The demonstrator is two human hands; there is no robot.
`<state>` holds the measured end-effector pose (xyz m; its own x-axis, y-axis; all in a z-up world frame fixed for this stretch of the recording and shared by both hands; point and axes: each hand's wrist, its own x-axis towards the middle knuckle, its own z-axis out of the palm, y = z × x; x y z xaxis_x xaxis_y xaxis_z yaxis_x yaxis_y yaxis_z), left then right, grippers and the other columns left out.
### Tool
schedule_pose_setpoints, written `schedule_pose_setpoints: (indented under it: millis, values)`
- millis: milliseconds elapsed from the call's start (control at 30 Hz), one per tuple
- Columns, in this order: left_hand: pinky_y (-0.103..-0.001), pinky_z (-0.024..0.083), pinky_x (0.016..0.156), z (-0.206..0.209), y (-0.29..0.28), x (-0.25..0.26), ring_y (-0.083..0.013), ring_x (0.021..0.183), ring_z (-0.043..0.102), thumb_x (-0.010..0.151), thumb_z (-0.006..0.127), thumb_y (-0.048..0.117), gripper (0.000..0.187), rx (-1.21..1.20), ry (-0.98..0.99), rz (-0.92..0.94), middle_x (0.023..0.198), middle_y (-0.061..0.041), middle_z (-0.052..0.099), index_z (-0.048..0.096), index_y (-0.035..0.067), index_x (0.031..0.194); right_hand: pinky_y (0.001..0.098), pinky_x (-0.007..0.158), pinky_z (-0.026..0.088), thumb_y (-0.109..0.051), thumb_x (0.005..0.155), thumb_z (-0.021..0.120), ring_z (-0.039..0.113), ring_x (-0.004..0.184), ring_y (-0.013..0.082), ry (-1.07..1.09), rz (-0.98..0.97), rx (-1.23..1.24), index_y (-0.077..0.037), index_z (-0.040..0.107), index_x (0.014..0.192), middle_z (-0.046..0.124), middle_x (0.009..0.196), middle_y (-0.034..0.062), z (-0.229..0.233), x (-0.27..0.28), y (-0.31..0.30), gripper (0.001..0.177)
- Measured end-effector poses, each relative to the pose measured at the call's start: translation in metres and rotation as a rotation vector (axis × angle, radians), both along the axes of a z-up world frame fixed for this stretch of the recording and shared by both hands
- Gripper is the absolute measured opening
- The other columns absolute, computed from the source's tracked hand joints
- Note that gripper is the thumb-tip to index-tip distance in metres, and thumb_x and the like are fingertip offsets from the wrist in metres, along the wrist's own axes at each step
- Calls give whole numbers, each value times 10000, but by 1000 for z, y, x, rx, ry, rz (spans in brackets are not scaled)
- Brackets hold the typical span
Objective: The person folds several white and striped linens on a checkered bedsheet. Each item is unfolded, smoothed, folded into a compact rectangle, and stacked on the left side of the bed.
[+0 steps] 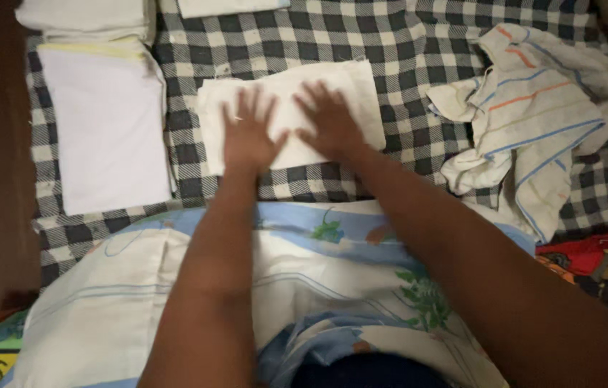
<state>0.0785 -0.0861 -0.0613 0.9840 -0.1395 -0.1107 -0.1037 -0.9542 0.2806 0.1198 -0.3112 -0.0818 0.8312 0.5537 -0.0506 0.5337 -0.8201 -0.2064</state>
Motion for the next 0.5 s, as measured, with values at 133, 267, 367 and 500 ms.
schedule_pose_setpoints:
  millis: [133,267,367,500]
  values:
    - [-679,-21,1208,34,37,14,-380,1556,0,1001,351,592,736,109,185,238,1718,-47,43,201,222,1619,693,1175,56,-651,1007,418,61,1556,389,28,-223,-162,-175,233,1624,108,1698,136,37,23,-23,801]
    - [-672,-39,1219,41,43,29,-361,1593,-9,1039,427,444,716,103,71,290,1717,-168,63,217,109,1635,718,1164,16,-571,1043,480,59,1540,413,-7,-520,-94,-124,221,1632,69,1682,202,51,40,-33,783]
    - [-675,-34,1230,28,18,36,-357,1604,36,1054,484,328,709,-45,-221,147,1729,-208,101,220,45,1648,702,1191,36,-502,1043,571,92,1573,402,-82,-442,2,-62,262,1634,108,1696,227,45,36,-18,799]
    - [-626,0,1262,11,-26,24,-309,1596,69,970,529,301,777,351,-461,-43,1736,-98,160,250,213,1690,655,1192,81,-480,993,580,116,1558,409,-13,-173,-16,-98,305,1600,190,1688,192,22,14,13,768]
